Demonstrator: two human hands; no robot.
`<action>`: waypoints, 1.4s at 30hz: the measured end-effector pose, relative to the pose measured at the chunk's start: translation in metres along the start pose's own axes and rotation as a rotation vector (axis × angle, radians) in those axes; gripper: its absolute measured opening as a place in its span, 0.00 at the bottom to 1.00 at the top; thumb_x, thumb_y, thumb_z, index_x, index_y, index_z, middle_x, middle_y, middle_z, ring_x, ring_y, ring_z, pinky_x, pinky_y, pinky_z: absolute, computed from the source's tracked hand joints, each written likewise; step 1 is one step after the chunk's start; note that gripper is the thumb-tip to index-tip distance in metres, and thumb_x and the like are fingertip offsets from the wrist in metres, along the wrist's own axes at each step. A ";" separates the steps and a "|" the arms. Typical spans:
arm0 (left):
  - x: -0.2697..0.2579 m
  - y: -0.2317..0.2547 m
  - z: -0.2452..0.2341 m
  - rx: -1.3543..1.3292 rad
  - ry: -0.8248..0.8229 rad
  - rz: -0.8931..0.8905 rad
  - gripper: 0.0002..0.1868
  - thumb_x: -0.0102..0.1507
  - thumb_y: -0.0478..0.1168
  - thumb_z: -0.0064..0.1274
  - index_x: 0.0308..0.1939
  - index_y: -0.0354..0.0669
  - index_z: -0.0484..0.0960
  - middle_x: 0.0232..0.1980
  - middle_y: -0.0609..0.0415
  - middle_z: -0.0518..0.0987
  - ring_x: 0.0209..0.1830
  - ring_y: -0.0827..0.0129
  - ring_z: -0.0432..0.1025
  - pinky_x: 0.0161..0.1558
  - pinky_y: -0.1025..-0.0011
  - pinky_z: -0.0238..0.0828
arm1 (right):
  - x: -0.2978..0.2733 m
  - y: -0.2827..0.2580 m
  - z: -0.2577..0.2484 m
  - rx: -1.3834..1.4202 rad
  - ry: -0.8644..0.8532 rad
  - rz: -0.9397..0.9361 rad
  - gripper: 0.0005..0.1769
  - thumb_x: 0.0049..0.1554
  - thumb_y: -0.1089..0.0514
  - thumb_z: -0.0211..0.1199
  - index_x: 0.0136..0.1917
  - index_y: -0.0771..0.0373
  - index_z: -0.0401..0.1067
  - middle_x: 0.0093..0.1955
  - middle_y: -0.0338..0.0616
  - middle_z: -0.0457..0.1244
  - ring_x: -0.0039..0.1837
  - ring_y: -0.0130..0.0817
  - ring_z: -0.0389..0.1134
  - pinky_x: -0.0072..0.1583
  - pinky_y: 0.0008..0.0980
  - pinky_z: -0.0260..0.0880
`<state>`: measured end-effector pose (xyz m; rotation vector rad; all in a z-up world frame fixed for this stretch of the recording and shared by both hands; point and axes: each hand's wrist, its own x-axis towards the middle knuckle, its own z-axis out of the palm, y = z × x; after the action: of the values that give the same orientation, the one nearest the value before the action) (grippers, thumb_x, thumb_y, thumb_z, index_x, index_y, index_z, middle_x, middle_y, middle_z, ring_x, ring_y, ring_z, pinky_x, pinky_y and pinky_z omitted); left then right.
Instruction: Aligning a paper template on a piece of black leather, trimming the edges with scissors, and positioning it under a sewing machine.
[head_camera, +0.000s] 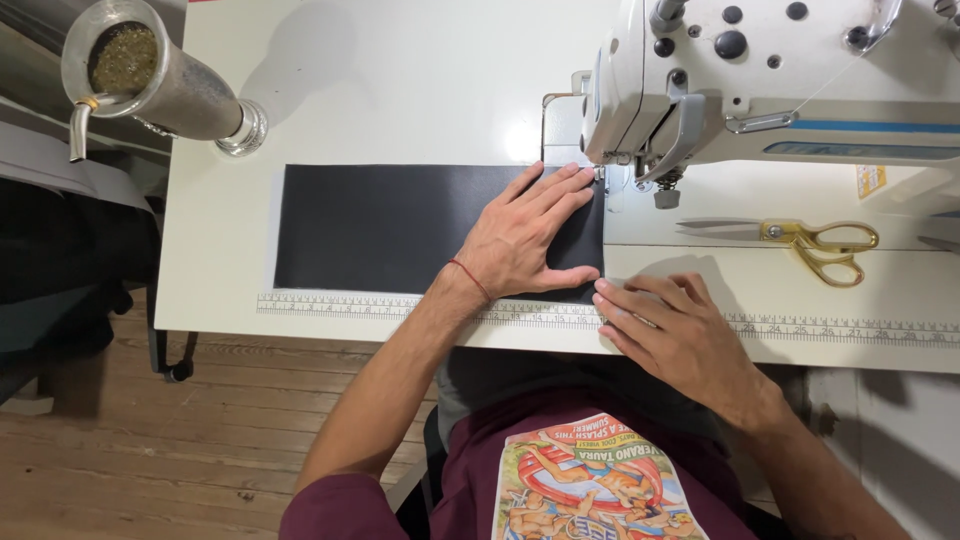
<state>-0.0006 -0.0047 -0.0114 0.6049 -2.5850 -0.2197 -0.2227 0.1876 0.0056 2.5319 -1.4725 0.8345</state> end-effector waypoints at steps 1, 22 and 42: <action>0.000 0.000 -0.003 0.007 -0.021 0.007 0.54 0.65 0.83 0.60 0.80 0.47 0.80 0.86 0.52 0.76 0.90 0.63 0.67 0.93 0.51 0.49 | 0.001 0.000 -0.001 -0.006 0.003 -0.009 0.12 0.72 0.49 0.69 0.65 0.52 0.85 0.69 0.37 0.75 0.72 0.41 0.73 0.64 0.44 0.67; 0.013 -0.019 -0.007 0.004 -0.095 0.036 0.62 0.62 0.90 0.58 0.84 0.49 0.77 0.87 0.53 0.75 0.93 0.63 0.62 0.95 0.49 0.41 | 0.014 0.011 0.005 -0.010 0.003 0.033 0.12 0.71 0.49 0.70 0.63 0.55 0.85 0.69 0.40 0.75 0.78 0.47 0.74 0.71 0.51 0.70; 0.023 -0.040 0.001 0.011 -0.157 0.104 0.43 0.68 0.90 0.49 0.74 0.72 0.81 0.89 0.45 0.68 0.95 0.49 0.54 0.92 0.35 0.39 | 0.044 0.052 0.006 0.137 -0.219 -0.004 0.31 0.62 0.29 0.77 0.53 0.59 0.80 0.59 0.45 0.73 0.84 0.53 0.72 0.82 0.65 0.61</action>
<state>-0.0045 -0.0504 -0.0132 0.4728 -2.7618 -0.2263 -0.2461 0.1242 0.0129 2.8050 -1.5165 0.6982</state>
